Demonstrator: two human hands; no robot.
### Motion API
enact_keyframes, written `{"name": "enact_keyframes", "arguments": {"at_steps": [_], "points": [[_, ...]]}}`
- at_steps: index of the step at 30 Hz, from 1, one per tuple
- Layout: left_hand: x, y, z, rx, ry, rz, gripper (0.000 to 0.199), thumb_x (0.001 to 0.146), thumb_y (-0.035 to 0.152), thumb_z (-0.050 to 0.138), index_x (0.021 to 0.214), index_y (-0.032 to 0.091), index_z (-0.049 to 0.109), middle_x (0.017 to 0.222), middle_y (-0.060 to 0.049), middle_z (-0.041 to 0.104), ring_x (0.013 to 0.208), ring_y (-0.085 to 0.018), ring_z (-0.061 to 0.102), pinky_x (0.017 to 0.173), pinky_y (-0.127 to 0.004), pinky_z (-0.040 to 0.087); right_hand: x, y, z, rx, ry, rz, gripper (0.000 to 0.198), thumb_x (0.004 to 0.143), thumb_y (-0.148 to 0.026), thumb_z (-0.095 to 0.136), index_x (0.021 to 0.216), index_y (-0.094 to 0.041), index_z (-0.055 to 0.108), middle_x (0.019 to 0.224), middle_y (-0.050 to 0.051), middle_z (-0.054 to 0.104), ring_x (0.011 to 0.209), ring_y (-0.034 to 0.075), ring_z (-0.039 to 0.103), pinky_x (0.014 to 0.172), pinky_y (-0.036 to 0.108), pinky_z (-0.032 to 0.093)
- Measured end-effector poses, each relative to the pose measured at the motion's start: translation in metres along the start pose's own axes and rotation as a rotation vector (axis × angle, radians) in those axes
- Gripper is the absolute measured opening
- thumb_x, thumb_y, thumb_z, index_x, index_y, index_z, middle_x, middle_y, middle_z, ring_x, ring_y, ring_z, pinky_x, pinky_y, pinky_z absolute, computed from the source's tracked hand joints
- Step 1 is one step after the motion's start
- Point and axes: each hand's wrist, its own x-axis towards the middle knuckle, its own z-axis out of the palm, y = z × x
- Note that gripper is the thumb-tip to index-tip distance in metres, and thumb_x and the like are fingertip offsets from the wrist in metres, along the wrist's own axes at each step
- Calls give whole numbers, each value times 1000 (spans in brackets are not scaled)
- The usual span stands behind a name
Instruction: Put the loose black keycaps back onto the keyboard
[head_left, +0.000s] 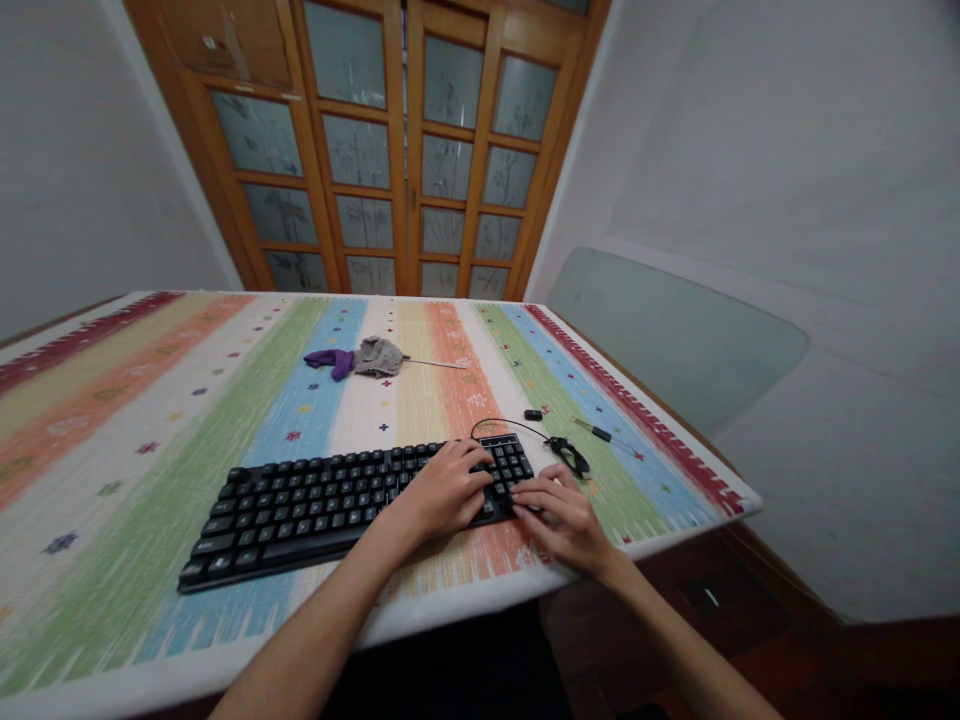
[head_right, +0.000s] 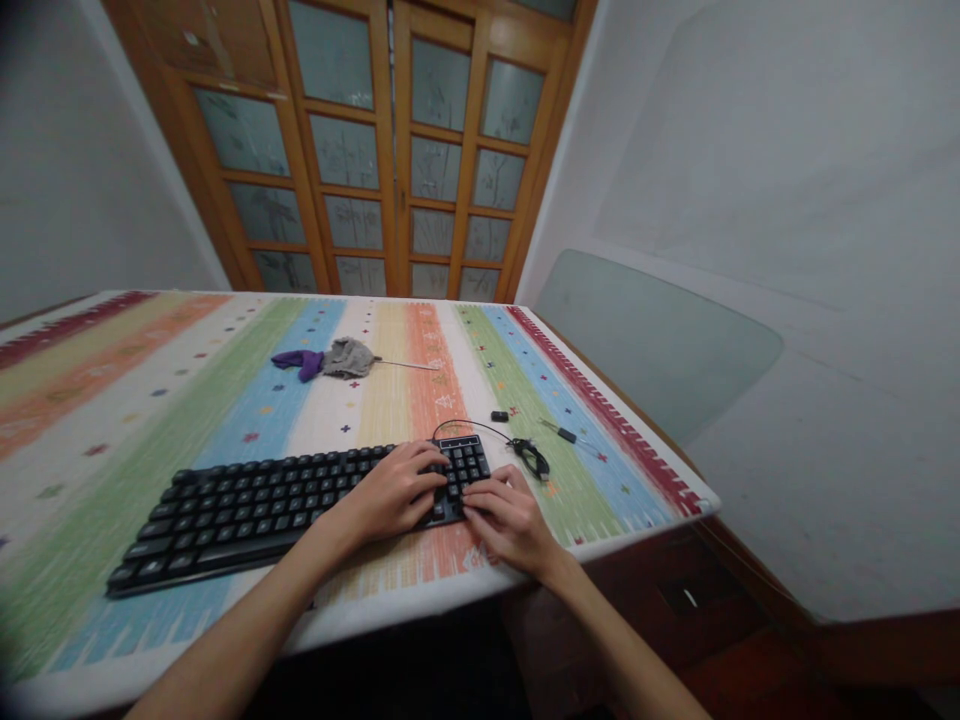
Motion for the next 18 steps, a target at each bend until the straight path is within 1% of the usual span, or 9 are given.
{"name": "enact_keyframes", "arguments": {"at_steps": [6,10,18], "points": [[-1,-2,3,-5,-4,-5,20,84,10,57,96,17,71,116,-10,65,116,-26,54,101,-45,47,-3,4,-9,-20,31,70,15,87,-15,64,97,-23,71,89,5,76,76,20,69,74,39,50],[0,-2,3,-9,-2,0,20,84,10,57,96,17,71,116,-10,65,115,-26,54,100,-45,48,-5,7,-17,-49,58,97,16,87,-16,64,100,-23,71,88,5,76,76,21,67,74,41,51],[0,-1,0,-19,-8,-2,21,84,10,57,99,15,71,116,-11,65,114,-27,55,101,-46,47,-8,10,-28,-60,75,96,22,84,-11,66,104,-23,66,88,4,74,77,22,64,74,40,49]]}}
